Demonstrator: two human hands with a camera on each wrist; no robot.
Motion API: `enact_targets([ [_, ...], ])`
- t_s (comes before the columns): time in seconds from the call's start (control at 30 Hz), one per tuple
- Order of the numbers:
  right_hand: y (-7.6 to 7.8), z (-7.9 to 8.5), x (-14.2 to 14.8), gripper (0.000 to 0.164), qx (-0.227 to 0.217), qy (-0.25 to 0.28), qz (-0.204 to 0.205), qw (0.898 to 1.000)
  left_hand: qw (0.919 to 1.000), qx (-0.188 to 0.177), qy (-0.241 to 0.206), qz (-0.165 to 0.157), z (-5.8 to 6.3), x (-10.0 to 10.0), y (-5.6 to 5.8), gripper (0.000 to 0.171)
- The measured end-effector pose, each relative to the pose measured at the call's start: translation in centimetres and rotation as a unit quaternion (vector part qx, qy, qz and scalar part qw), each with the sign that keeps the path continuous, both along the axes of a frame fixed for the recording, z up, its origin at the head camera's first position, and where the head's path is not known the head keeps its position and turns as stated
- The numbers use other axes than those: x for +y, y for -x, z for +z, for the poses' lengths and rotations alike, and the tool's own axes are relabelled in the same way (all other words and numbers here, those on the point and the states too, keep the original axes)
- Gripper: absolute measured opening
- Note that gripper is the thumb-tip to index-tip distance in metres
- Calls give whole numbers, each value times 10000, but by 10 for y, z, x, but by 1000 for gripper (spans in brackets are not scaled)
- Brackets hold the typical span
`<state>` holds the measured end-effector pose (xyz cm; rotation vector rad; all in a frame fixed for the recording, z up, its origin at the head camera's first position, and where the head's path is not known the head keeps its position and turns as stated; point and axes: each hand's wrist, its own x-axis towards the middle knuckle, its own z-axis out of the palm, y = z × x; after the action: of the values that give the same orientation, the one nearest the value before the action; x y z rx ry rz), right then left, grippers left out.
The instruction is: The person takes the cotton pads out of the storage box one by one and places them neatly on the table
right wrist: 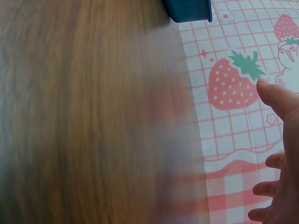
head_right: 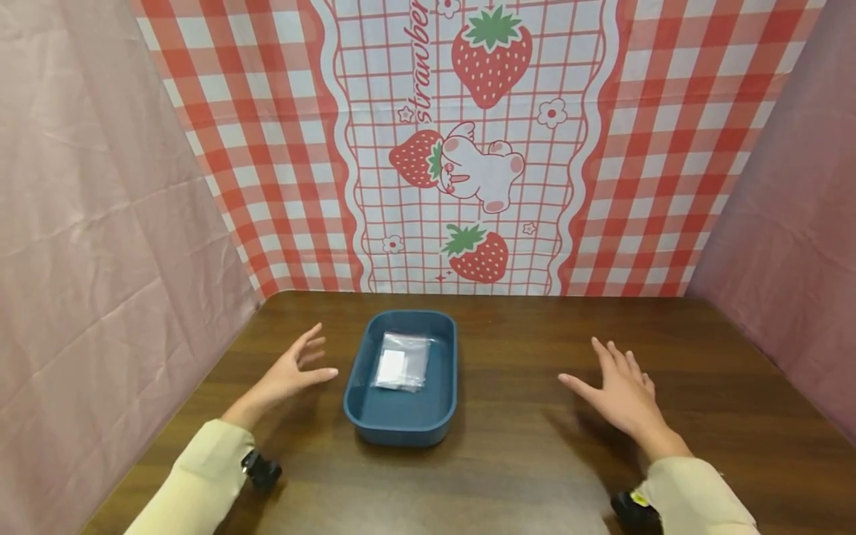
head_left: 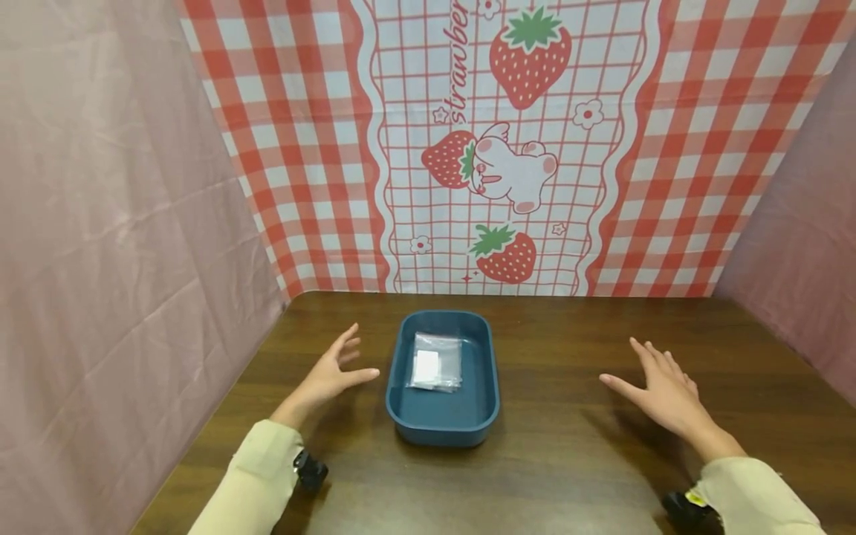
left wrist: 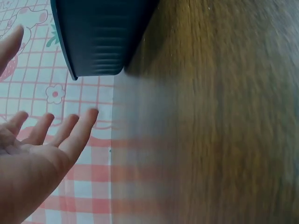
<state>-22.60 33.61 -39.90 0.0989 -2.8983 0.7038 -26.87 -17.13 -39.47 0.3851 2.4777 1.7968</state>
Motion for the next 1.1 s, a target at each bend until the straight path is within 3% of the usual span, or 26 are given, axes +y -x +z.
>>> enact_targets([
  [0.27,4,1,-15,94,7,347,0,9994,9959,-242,-258,-836,-1,13,2,92],
  [0.57,9,2,-34,92,-32,761,42,9971,9841,-884,-734,-1352,-6,23,4,93],
  [0.77,14,3,-42,91,34,922,113,9957,9757,-1295,-1004,-1456,-12,26,6,90],
  [1.1,21,8,-54,88,125,1432,202,9894,9763,-1388,-860,-1417,-14,30,8,86],
])
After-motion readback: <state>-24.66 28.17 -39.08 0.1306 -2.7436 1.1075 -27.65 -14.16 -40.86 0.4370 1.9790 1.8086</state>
